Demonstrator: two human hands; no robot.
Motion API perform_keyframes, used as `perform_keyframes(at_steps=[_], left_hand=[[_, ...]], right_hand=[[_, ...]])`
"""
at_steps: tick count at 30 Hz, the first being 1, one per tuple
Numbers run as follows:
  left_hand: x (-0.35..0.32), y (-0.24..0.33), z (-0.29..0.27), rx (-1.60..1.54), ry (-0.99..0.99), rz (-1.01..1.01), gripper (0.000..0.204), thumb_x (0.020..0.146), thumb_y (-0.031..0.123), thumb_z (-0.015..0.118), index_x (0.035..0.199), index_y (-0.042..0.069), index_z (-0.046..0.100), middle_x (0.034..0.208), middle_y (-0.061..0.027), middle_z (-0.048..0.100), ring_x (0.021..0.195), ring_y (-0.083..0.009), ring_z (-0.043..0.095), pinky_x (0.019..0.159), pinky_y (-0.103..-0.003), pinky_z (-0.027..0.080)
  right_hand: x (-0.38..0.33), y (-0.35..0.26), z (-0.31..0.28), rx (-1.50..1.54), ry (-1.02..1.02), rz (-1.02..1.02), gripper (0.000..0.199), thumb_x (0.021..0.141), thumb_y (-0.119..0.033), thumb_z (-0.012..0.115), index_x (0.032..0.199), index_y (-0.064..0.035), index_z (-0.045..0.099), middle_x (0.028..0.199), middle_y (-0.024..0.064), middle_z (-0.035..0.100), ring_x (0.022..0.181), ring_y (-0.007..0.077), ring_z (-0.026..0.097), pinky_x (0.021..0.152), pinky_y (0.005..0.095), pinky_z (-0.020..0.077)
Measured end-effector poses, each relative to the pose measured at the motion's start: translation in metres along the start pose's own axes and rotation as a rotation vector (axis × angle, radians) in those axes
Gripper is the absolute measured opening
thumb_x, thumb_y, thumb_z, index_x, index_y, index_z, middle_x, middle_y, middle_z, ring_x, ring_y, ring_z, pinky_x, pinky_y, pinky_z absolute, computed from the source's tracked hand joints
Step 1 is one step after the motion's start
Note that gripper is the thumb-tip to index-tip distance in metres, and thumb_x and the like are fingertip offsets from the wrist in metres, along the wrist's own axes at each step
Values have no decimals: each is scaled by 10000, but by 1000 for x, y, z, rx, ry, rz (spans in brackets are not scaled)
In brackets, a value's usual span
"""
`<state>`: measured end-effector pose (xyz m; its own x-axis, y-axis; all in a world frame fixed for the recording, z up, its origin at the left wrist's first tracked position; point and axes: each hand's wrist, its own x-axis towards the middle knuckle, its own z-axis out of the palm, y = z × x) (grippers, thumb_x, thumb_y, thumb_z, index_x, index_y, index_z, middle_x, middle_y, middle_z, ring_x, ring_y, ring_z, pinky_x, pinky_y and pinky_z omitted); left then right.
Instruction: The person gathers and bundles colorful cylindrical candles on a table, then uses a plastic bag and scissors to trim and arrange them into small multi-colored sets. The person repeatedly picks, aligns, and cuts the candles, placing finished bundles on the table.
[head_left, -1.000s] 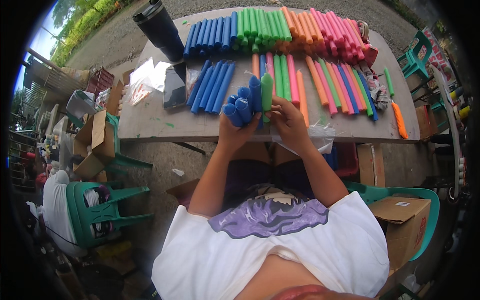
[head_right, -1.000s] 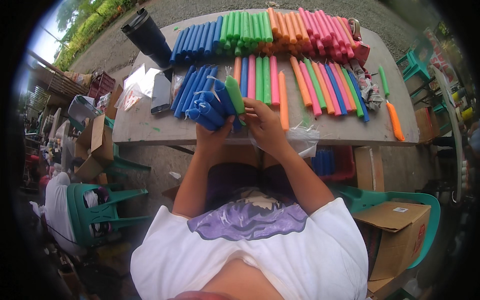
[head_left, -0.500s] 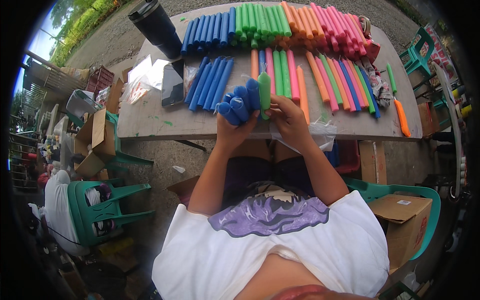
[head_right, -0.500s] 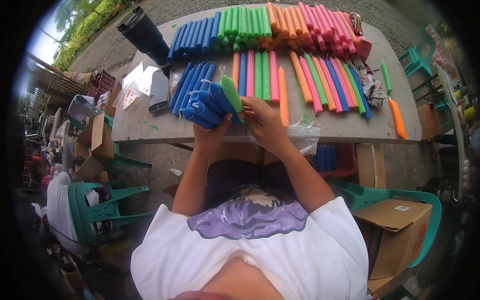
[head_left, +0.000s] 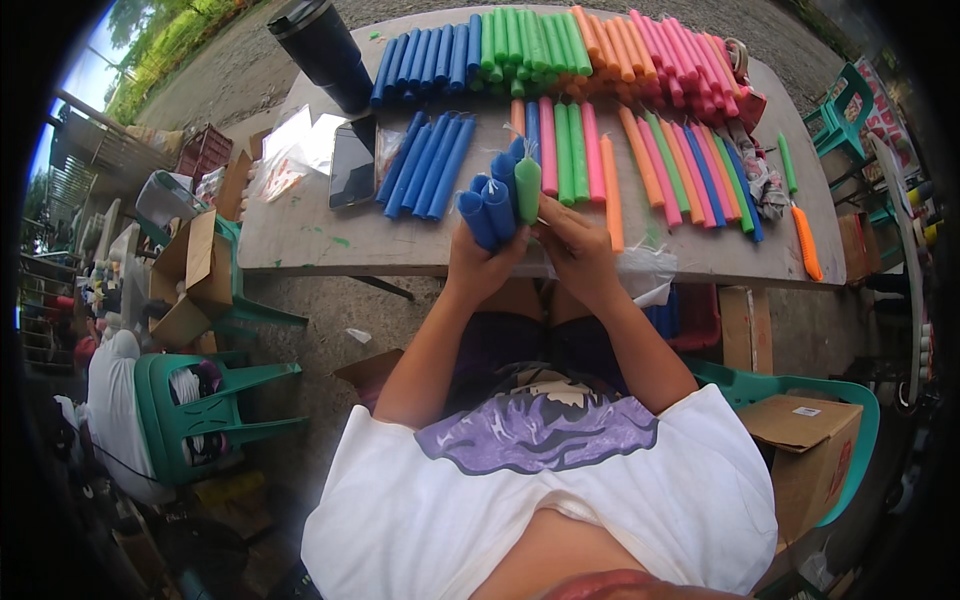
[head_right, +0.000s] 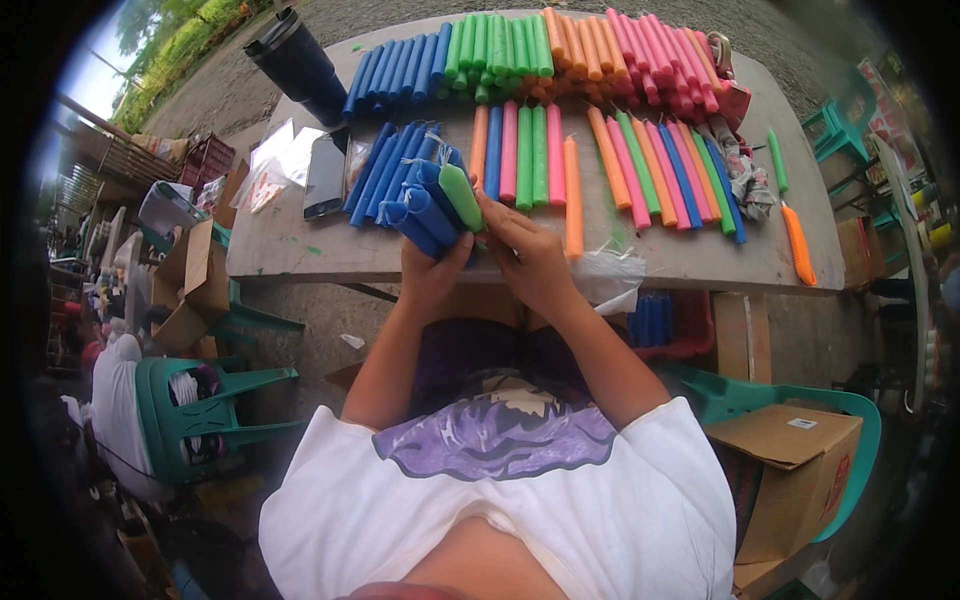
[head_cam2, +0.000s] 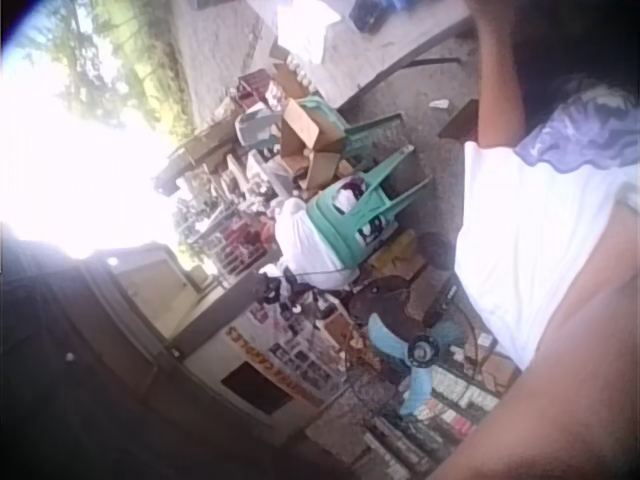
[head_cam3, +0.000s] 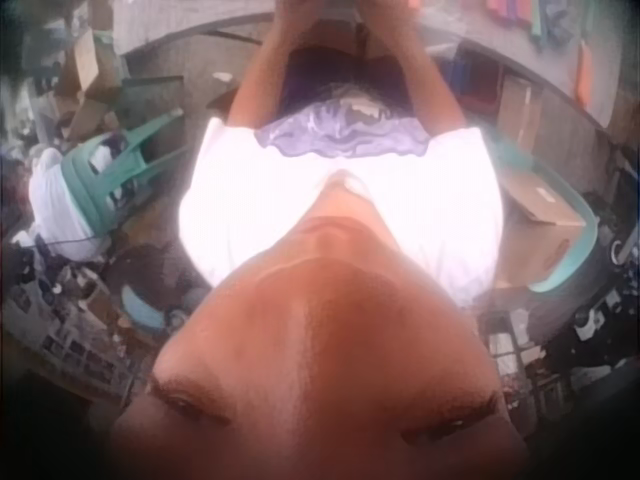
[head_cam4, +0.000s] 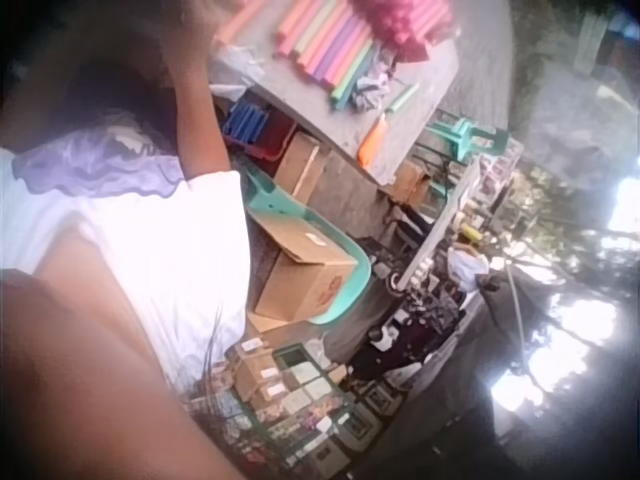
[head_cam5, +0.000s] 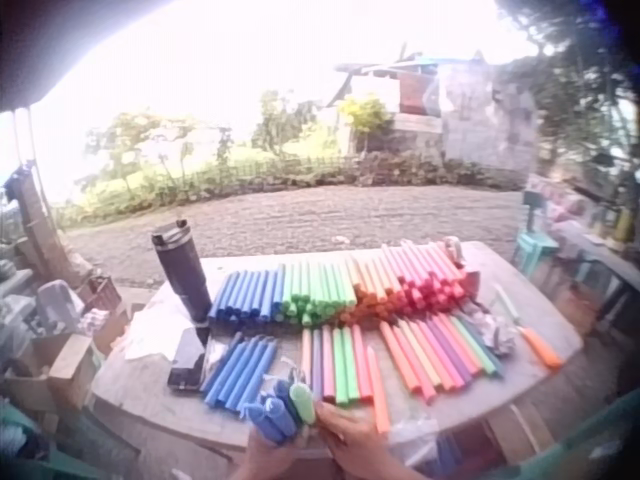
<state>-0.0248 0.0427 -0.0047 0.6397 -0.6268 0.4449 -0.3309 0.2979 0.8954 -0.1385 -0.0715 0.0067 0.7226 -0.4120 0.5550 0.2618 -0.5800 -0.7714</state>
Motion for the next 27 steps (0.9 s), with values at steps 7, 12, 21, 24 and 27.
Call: perform_keyframes(at_steps=[7, 12, 21, 24, 27], left_hand=[[-6, 2, 3, -2, 19, 22, 209, 833, 55, 705, 1027, 6, 645, 892, -77, 704, 814, -156, 680, 727, -300, 524], [-4, 10, 2, 69, -7, 48, 193, 835, 45, 696, 1017, 3, 652, 881, -73, 701, 807, -159, 680, 739, -297, 527], [-2, 0, 7, -115, -2, 41, 427, 867, 99, 742, 1222, 1, 527, 1096, -99, 637, 1007, -198, 634, 857, -312, 497], [-3, 1, 9, -140, -20, 14, 451, 867, 125, 750, 1230, 0, 514, 1155, -116, 583, 1066, -224, 593, 906, -340, 475], [-6, -13, 3, 39, -52, 72, 510, 886, 161, 728, 1288, -10, 466, 1277, -139, 520, 1171, -246, 537, 994, -372, 426]], right_hand=[[1, -5, 2, -4, -1, 11, 629, 829, 89, 650, 1411, -109, 517, 1318, 181, 599, 1184, 325, 612, 928, 354, 526], [2, -3, 1, 28, -25, 19, 626, 833, 92, 639, 1415, -99, 511, 1331, 181, 593, 1209, 320, 598, 939, 351, 520], [3, -4, -3, 56, -25, 25, 423, 897, -12, 640, 1317, -24, 592, 1333, 188, 595, 1219, 304, 596, 967, 336, 499], [3, -6, -3, 56, -9, 46, 392, 903, -22, 640, 1294, -19, 610, 1317, 185, 607, 1206, 300, 607, 961, 337, 502], [4, -8, -2, 65, 1, 62, 380, 903, -22, 643, 1282, -17, 620, 1302, 185, 618, 1189, 291, 619, 953, 337, 507]])
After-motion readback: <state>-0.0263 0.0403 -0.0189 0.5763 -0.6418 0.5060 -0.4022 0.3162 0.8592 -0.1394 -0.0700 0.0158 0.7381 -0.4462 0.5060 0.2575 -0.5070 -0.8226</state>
